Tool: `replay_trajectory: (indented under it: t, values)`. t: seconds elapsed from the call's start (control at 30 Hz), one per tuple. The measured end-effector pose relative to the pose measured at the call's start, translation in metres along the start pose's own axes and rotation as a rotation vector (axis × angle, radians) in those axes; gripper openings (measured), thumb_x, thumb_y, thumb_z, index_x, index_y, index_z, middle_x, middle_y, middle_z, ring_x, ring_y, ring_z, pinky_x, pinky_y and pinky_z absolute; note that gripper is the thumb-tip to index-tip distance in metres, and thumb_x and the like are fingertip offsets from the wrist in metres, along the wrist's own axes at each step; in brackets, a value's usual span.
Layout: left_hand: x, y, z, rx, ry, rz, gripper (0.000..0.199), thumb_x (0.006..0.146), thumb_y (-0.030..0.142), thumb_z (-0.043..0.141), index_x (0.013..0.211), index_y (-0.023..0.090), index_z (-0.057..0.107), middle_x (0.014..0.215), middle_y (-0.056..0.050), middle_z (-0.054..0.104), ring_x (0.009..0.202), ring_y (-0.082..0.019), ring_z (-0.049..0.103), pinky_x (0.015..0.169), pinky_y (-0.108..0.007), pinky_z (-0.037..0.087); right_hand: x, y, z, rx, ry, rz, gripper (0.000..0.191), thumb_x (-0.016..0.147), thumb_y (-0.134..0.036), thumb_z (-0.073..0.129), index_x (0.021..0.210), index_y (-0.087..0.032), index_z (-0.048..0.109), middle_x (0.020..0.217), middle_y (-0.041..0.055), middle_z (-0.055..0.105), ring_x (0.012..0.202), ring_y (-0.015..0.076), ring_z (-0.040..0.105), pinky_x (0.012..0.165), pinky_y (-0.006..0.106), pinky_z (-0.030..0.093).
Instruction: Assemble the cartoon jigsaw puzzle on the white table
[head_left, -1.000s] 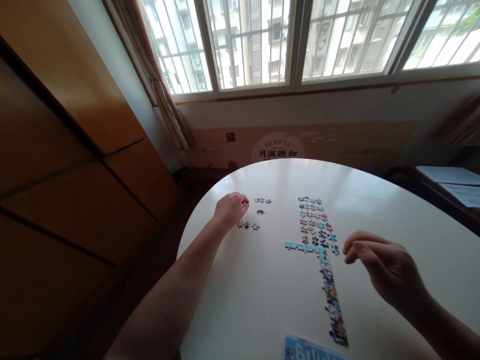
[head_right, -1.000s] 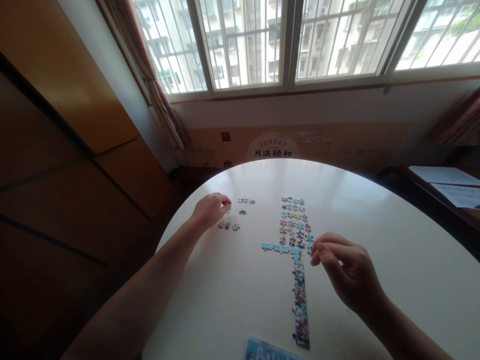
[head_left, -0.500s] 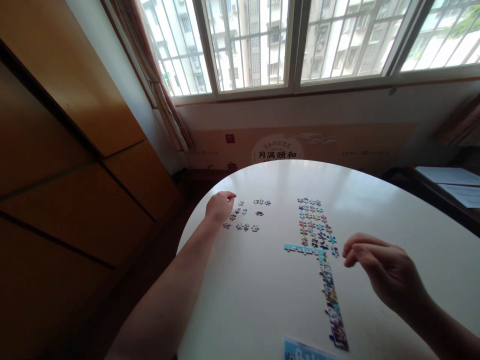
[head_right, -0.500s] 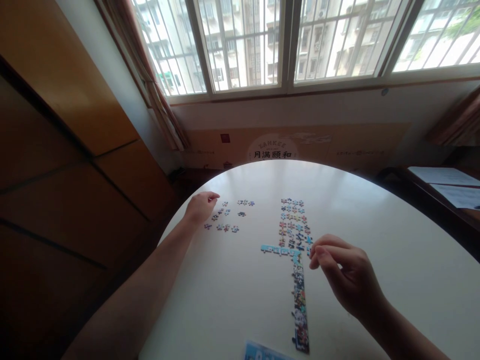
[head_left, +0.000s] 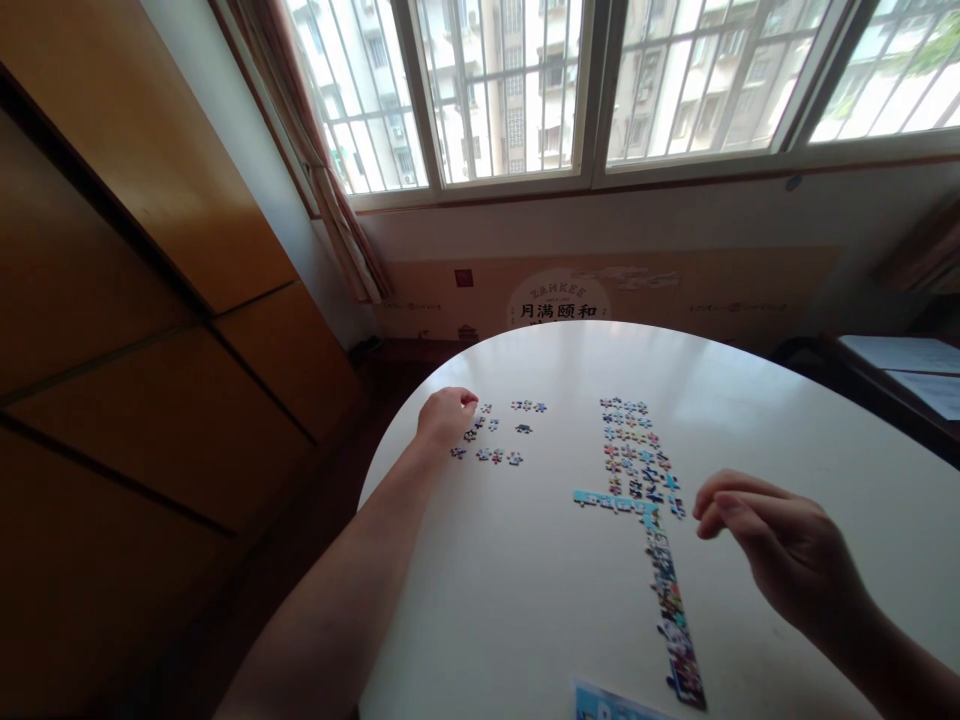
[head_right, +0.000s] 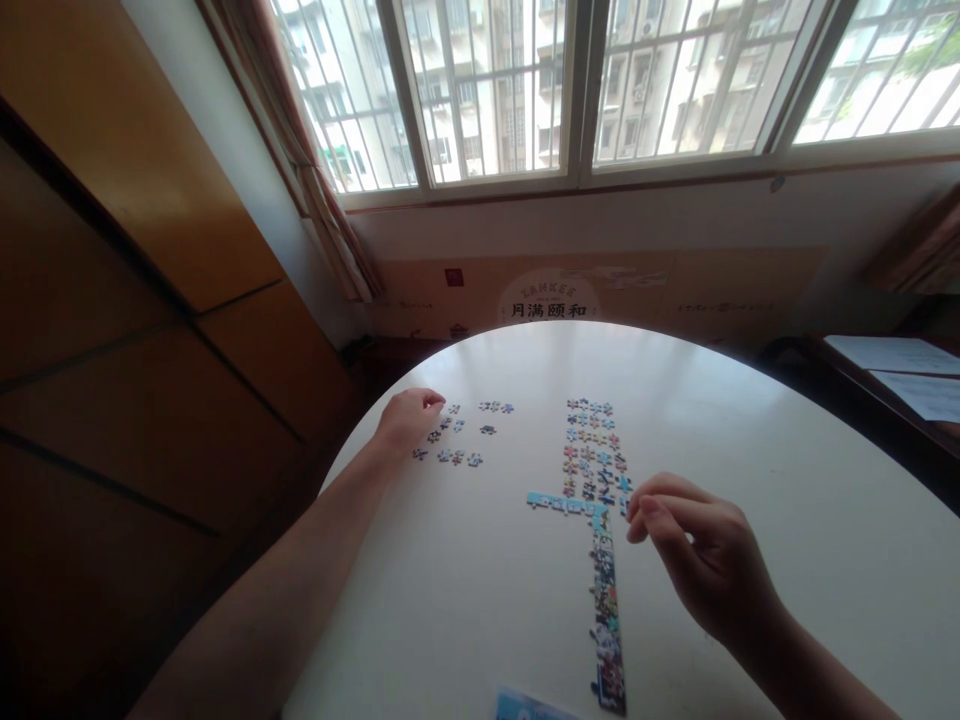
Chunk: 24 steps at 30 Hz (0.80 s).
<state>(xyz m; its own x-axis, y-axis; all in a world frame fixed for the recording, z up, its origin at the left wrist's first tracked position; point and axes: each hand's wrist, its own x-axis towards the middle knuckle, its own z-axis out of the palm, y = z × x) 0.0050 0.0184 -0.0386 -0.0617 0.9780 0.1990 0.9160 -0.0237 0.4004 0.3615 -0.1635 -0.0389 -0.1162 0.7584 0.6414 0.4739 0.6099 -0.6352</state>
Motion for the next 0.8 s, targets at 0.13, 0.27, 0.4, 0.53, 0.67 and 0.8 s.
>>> replay_trajectory:
  t: [0.13, 0.27, 0.4, 0.53, 0.67, 0.8]
  values:
    - [0.001, 0.001, -0.003, 0.026, 0.005, 0.012, 0.021, 0.086, 0.030, 0.062, 0.097, 0.024, 0.079, 0.102, -0.004, 0.078, 0.093, -0.020, 0.069, 0.082, -0.028, 0.051, 0.000, 0.000, -0.001, 0.002, 0.060, 0.006, 0.039, 0.096, -0.022, 0.051, 0.060, -0.021, 0.066, 0.072, 0.0022, 0.068, 0.066, 0.0158, 0.066, 0.060, 0.027, 0.052]
    - [0.003, 0.000, -0.002, 0.039, -0.015, 0.003, 0.022, 0.085, 0.032, 0.061, 0.096, 0.024, 0.078, 0.100, -0.004, 0.078, 0.089, -0.021, 0.069, 0.077, -0.029, 0.050, 0.004, -0.001, -0.004, 0.007, 0.164, 0.030, 0.042, 0.096, -0.021, 0.050, 0.057, -0.021, 0.064, 0.069, 0.0020, 0.066, 0.064, 0.0153, 0.064, 0.059, 0.027, 0.050]
    - [0.003, 0.003, -0.001, 0.059, -0.039, 0.004, 0.024, 0.085, 0.035, 0.061, 0.098, 0.025, 0.078, 0.101, -0.004, 0.078, 0.088, -0.022, 0.069, 0.074, -0.030, 0.049, 0.006, -0.001, -0.006, 0.034, 0.242, 0.077, 0.043, 0.096, -0.020, 0.049, 0.055, -0.021, 0.063, 0.068, 0.0017, 0.065, 0.064, 0.0152, 0.063, 0.060, 0.028, 0.048]
    - [0.002, 0.005, -0.003, 0.080, -0.058, 0.001, 0.026, 0.085, 0.037, 0.060, 0.099, 0.025, 0.078, 0.102, -0.004, 0.078, 0.087, -0.023, 0.069, 0.072, -0.030, 0.049, 0.007, -0.003, -0.005, 0.088, 0.285, 0.116, 0.044, 0.096, -0.021, 0.049, 0.054, -0.021, 0.062, 0.066, 0.0015, 0.064, 0.064, 0.0157, 0.062, 0.062, 0.030, 0.048]
    - [0.003, 0.004, -0.002, 0.096, -0.061, 0.002, 0.028, 0.085, 0.038, 0.060, 0.102, 0.025, 0.078, 0.105, -0.004, 0.077, 0.089, -0.023, 0.069, 0.073, -0.029, 0.048, 0.006, 0.000, -0.005, 0.154, 0.317, 0.174, 0.044, 0.096, -0.023, 0.049, 0.054, -0.021, 0.061, 0.066, 0.0018, 0.064, 0.067, 0.0169, 0.061, 0.066, 0.032, 0.046]
    - [0.004, 0.003, -0.001, 0.110, -0.071, 0.015, 0.030, 0.086, 0.040, 0.059, 0.104, 0.025, 0.078, 0.109, -0.004, 0.077, 0.090, -0.022, 0.069, 0.071, -0.028, 0.048, 0.005, 0.007, -0.005, 0.230, 0.324, 0.198, 0.045, 0.097, -0.025, 0.047, 0.054, -0.022, 0.062, 0.064, 0.0023, 0.062, 0.068, 0.0184, 0.059, 0.068, 0.034, 0.044]
